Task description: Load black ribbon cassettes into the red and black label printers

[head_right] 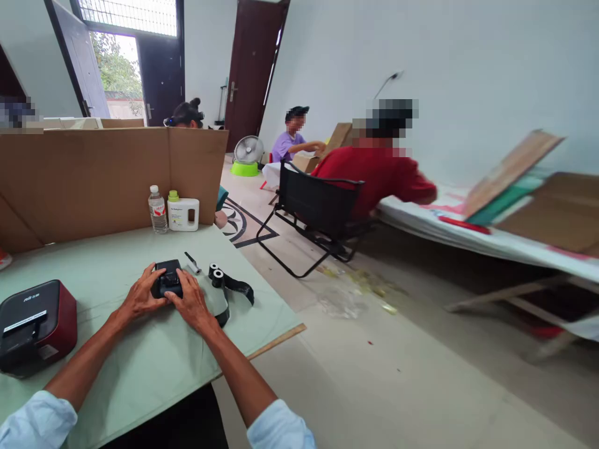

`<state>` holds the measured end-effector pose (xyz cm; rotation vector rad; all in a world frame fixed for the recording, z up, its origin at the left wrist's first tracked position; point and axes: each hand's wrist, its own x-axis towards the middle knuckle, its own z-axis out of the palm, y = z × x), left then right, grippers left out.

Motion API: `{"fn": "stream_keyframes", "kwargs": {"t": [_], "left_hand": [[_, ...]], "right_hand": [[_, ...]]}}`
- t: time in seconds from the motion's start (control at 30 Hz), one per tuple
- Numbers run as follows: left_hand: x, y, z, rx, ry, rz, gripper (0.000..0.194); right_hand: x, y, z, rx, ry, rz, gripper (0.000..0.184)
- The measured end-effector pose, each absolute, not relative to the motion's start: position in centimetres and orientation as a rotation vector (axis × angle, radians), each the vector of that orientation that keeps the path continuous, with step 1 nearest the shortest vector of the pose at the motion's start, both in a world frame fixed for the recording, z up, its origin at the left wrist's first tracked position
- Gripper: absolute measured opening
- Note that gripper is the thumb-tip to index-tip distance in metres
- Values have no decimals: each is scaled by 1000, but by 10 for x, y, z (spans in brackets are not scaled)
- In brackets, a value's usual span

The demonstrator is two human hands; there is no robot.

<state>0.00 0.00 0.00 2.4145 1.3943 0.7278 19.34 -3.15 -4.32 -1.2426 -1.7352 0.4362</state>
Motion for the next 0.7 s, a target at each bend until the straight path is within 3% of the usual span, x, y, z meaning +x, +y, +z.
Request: {"fn": "stream_keyframes", "kwargs": {"t": [0.3, 0.5, 0.6, 0.7], "left_hand": [[14, 1, 1, 2410, 1469, 633, 86], [3, -50, 26, 2387, 1502, 457, 86], [-23, -98, 61, 2468, 1434, 607, 76], [-76, -146, 103, 2462, 1559, 987, 63]], "right_hand": [[197, -24, -58, -1256, -1697, 455, 72], [193, -42, -55, -1302, -1706, 258, 71], [183, -58, -37, -1195, -1738, 127, 65], [158, -73, -17, -1029, -1766, 175, 61]]}}
